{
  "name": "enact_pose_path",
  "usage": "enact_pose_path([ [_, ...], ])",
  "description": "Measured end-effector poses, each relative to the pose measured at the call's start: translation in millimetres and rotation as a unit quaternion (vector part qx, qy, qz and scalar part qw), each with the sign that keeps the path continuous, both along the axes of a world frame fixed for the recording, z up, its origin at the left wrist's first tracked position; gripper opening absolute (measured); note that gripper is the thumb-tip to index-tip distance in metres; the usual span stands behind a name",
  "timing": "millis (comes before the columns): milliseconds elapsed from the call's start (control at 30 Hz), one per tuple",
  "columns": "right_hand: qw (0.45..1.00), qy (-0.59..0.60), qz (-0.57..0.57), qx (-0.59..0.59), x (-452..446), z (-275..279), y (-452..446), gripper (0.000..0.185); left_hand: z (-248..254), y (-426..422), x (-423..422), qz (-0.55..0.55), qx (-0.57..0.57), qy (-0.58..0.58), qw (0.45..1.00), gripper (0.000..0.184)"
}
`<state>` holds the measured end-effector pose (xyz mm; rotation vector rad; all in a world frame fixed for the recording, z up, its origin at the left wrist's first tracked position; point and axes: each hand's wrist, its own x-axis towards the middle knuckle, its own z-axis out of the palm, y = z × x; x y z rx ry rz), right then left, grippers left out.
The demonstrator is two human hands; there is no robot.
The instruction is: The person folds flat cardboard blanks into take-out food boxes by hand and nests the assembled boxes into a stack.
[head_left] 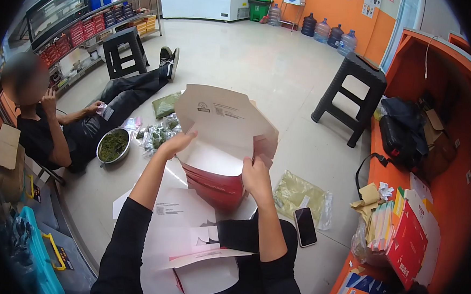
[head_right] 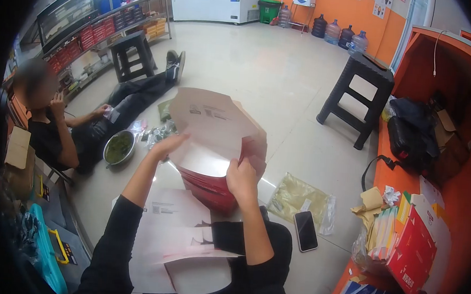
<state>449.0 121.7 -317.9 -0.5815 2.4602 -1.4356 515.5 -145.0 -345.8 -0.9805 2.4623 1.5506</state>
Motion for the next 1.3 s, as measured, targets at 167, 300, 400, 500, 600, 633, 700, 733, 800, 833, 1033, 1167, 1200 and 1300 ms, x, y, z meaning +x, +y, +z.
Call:
enact_pose_path([
  [167,1.000,-0.006,0.005,0.009,6,1,-1,0.051,-10,-3,0,0.070,-0.047,0.009,0.996,0.063],
  [300,0.999,0.005,0.026,-0.037,6,-21,-3,0.060,11,2,9,0.012,-0.069,0.004,0.998,0.070],
  [400,0.987,-0.051,0.033,-0.149,-6,-69,0,0.065,27,13,21,0.031,0.043,0.034,0.998,0.069],
  [500,0.951,-0.168,0.012,-0.259,1,-96,15,0.056,5,-7,29,0.022,0.161,0.103,0.981,0.068],
  [600,0.925,-0.292,0.069,-0.233,2,-129,19,0.049,12,4,43,0.045,0.184,0.069,0.979,0.070],
  [633,0.932,-0.251,0.061,-0.256,4,-132,18,0.049,17,12,46,0.066,0.189,0.043,0.979,0.068],
  [700,0.935,-0.215,0.046,-0.278,9,-139,19,0.049,15,19,50,0.083,0.194,0.009,0.977,0.066],
  [733,0.948,-0.191,0.057,-0.248,9,-137,19,0.052,11,20,52,0.067,0.185,0.023,0.980,0.061],
  [800,0.960,-0.165,0.067,-0.218,6,-138,21,0.056,3,12,51,0.082,0.198,0.058,0.975,0.047],
  [833,0.947,-0.178,0.084,-0.255,5,-142,22,0.057,4,11,51,0.081,0.199,0.055,0.975,0.047],
  [1033,0.896,-0.229,0.112,-0.364,13,-132,25,0.060,21,7,46,0.090,0.161,0.027,0.982,0.041],
  [1167,0.905,-0.204,0.143,-0.344,19,-127,28,0.064,23,4,47,0.095,0.174,0.034,0.980,0.044],
  [1200,0.905,-0.204,0.143,-0.345,20,-125,31,0.064,23,3,46,0.094,0.173,0.034,0.980,0.044],
  [1300,0.972,-0.068,0.153,-0.163,24,-105,38,0.060,27,-1,44,0.083,0.147,0.020,0.985,0.045],
])
